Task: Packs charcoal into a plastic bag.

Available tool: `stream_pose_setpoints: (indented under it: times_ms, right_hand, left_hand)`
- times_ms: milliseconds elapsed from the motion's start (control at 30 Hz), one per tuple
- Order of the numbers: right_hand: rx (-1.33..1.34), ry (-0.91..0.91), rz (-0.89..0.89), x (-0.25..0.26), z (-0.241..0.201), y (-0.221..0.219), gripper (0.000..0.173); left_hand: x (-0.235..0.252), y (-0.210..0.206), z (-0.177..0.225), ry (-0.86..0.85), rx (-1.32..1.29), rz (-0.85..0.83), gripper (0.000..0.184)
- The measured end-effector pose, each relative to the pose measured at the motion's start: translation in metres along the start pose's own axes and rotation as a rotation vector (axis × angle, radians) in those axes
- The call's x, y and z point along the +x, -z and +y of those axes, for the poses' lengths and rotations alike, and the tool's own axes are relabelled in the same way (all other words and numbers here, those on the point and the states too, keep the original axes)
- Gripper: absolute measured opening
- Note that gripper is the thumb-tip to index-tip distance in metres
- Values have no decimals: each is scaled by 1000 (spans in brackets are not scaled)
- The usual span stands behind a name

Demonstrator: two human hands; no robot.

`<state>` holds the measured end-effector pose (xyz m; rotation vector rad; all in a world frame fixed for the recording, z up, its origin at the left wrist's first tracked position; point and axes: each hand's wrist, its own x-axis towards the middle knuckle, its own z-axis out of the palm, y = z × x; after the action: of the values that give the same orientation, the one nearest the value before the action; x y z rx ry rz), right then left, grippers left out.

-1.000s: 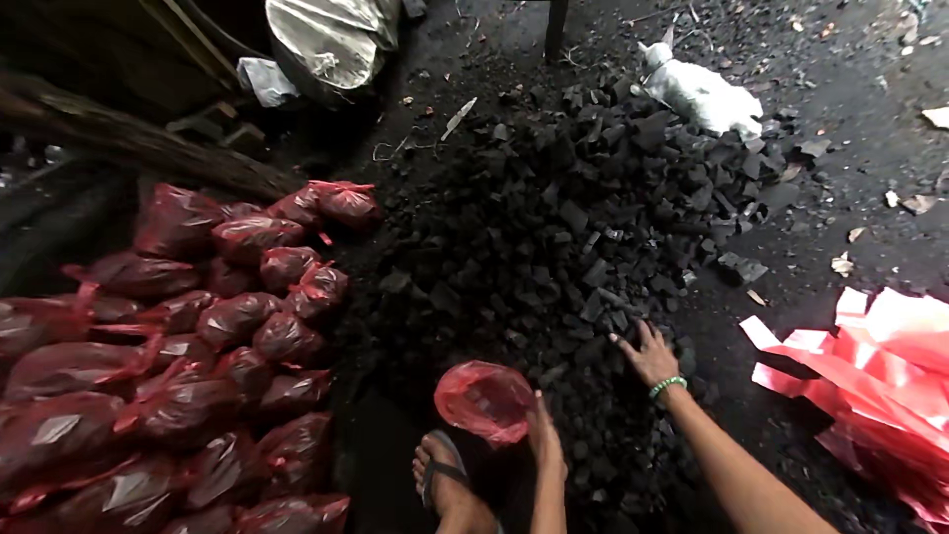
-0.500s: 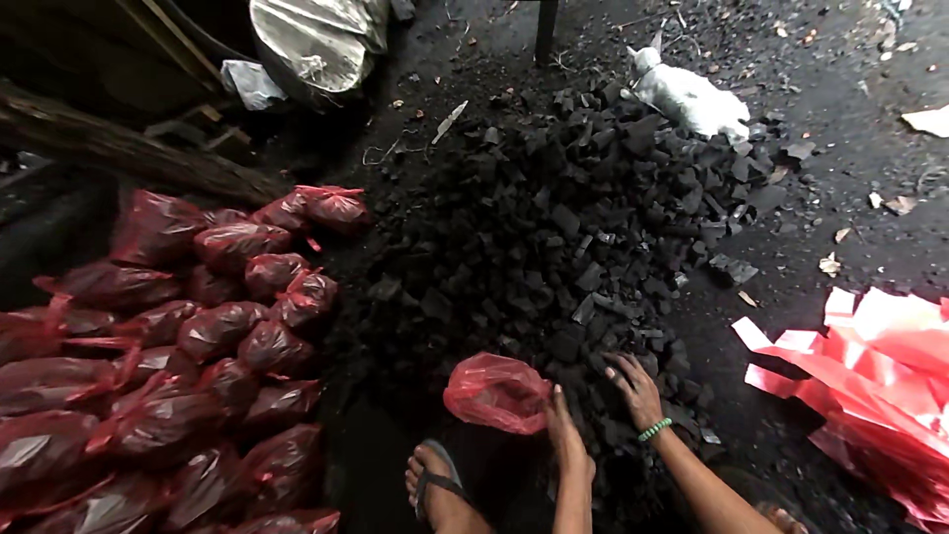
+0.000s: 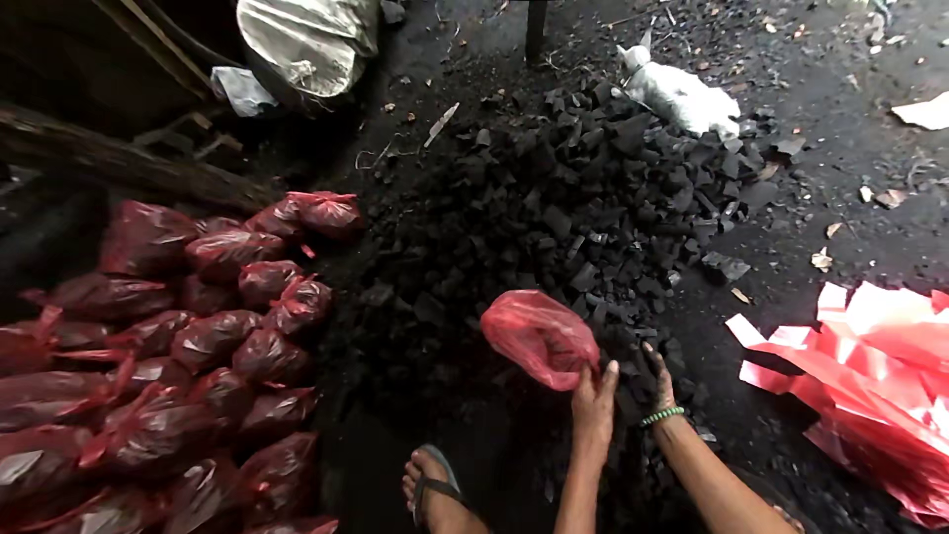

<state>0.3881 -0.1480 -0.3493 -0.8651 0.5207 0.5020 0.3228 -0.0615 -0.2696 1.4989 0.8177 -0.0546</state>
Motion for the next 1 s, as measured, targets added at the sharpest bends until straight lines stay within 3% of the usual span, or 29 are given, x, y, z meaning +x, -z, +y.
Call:
stream_pose_setpoints:
  times_ms: [67, 200, 267, 400, 433, 600, 767, 833, 900, 1000]
  right_hand:
    - [92, -13, -40, 10, 2, 5, 44]
    - [157, -96, 62, 11, 3, 4, 42]
    - [252, -99, 73, 8, 4, 2, 37]
    - [413, -88, -39, -2, 5, 2, 41]
    - [442, -92, -69, -5, 3, -1, 42]
    - [515, -58, -257, -22, -18, -32, 33]
    - [365, -163, -487, -41, -58, -96, 49]
    - [155, -101, -430, -43, -66, -118, 46]
    - [-358, 40, -332, -38, -73, -136, 41]
    - [-1188, 220, -522, -18, -90, -151, 49]
  left_hand:
    - [-7, 19, 16, 67, -118, -137, 57]
    - [3, 61, 28, 215, -227, 5, 57]
    - [14, 81, 23, 199, -118, 112, 53]
    - [31, 102, 20, 61, 318, 345, 22]
    - [31, 103, 25, 22, 426, 383, 22]
    - [22, 81, 47, -114, 615, 416, 60]
    - [8, 68, 63, -224, 480, 186, 85]
    - [3, 73, 73, -192, 279, 57, 98]
    - [2, 85, 86, -130, 116, -38, 103]
    - [21, 103, 93, -62, 156, -52, 101]
